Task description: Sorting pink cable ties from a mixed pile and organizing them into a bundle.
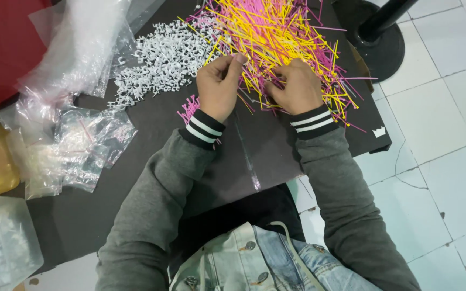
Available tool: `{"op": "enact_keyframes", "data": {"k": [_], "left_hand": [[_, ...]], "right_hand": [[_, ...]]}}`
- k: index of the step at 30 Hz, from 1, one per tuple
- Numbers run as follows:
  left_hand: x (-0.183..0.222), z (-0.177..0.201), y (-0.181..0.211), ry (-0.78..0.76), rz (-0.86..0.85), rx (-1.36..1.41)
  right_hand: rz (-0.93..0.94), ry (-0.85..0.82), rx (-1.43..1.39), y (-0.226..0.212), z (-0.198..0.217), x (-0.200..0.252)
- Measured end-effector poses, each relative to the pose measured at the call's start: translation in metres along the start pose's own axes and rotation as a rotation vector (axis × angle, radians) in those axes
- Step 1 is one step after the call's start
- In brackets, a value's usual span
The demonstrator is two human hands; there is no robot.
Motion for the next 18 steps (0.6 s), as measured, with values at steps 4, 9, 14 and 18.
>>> {"op": "enact_keyframes", "data": {"k": [4,9,14,18], "left_hand": [[0.001,0.001,0.007,-0.021,-0.027,0.001],[0.0,0.001,0.004,-0.018,-0.005,-0.004],[0.0,-0.001,0.0,0.008,-0.017,-0.019],[-0.001,-0.002,-0.005,0.02,-0.026,-0.022]], "right_hand": [[-0.003,0.013,-0.006,-0.002,0.0,-0.005],[-0.042,0.033,-0.048,-0.014,0.003,-0.019],[0.033,0.101,0.018,-0.009,-0.013,-0.023],[0.042,0.095,-0.015,-0.011,-0.012,-0.025]]}}
Point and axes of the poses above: each hand's wrist, its own x-axis away from the middle knuckle, its own z-axis out of the back of the hand, y = z × x, the point moved 1 cm from there along -x, towards the middle knuckle, and after that the axes turned 5 degrees about y, right-handed, at the moved point
